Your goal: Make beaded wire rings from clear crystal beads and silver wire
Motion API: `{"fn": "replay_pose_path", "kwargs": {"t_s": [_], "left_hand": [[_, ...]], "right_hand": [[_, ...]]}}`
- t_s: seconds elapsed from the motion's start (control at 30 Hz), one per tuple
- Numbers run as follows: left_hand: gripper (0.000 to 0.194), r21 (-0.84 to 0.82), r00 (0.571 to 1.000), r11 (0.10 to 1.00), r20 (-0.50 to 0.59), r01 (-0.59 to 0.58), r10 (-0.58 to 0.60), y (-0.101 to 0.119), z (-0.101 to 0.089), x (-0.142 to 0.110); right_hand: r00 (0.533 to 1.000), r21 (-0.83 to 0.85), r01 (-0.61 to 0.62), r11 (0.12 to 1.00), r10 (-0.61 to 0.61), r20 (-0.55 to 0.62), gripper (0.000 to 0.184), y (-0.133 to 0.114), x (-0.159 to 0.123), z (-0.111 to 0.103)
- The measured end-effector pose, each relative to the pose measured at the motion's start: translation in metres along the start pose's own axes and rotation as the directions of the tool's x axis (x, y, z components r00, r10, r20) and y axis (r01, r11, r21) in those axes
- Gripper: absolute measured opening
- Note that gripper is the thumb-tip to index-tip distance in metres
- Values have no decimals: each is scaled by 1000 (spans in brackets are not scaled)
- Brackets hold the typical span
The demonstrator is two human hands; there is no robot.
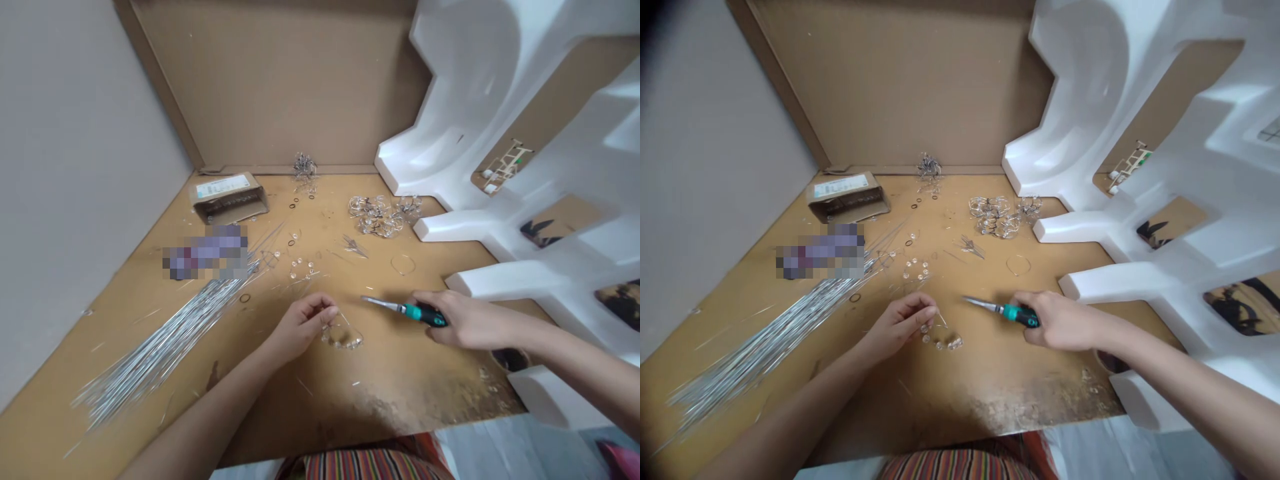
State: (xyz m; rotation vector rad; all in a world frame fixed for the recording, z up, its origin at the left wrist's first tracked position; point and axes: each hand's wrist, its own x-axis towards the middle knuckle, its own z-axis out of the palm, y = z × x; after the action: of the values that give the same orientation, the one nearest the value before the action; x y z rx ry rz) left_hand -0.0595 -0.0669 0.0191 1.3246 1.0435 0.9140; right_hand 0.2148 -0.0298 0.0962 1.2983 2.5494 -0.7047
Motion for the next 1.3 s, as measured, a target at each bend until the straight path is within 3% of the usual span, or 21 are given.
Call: {"fn": "replay_pose_path", "kwargs": {"t_s": [0.1, 0.3, 1.3], "left_hand": [[22, 26, 1000, 1000, -5, -8, 9, 0, 1, 0], [23, 114, 996, 989, 8, -93, 92, 1, 2, -1], [26, 169, 993, 979, 15, -115, 114, -1, 3, -2]], "right_hand": [[999, -80, 45, 996, -43, 22, 19, -14, -11, -12], [995, -260, 83, 962, -92, -25, 21, -26, -12, -13], [995, -288, 90, 953, -102, -25, 21, -29, -8, -13]]}}
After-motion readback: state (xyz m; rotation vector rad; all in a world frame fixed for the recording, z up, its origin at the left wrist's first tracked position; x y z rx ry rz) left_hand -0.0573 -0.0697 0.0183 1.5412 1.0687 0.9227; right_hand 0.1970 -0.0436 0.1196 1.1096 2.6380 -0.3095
